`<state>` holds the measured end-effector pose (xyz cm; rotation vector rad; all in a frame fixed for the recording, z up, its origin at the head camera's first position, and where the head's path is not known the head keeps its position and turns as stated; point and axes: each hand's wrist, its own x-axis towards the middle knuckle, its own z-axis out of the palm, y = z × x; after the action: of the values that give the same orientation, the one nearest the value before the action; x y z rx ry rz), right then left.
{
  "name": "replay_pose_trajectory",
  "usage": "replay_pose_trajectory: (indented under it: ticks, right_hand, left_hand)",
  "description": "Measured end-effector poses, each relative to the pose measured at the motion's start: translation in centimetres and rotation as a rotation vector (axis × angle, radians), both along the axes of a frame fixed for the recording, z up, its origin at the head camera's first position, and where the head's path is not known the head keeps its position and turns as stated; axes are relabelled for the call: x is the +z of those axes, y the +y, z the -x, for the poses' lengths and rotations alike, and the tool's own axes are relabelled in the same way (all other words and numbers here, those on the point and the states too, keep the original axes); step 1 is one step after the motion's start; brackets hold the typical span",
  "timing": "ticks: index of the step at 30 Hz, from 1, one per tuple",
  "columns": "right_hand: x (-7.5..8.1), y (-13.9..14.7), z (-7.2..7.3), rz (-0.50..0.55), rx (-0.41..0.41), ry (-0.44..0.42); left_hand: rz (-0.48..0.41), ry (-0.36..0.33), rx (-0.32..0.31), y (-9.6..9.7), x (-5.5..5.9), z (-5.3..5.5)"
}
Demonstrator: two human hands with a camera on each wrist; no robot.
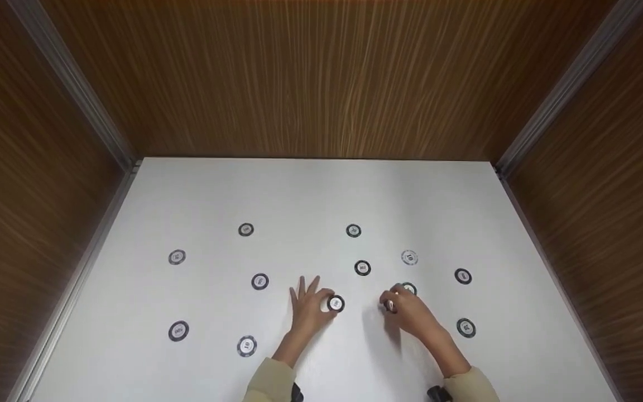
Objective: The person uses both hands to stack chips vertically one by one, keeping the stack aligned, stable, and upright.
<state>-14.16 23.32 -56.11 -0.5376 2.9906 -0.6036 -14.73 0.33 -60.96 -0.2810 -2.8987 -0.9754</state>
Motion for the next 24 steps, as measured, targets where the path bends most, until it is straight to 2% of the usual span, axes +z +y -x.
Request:
replay_pose_trajectory:
  ticks: [12, 20, 24]
  right_hand:
    - [0.5, -1.9, 1.4, -0.004, 0.087, 0.034]
    - [0.6, -3.4, 2.4, 0.012, 0.195, 0.093]
    - [0.6, -4.2, 2.7, 0.011, 0.219, 0.088]
  left_hand:
    - [-0.007, 0.062, 0.02, 0.3, -0.2, -0.1]
    - [0.004, 0.048, 0.022, 0.2, -0.2, 0.0]
    - [-0.008, 0.043, 0.016, 0.1, -0.1, -0.1]
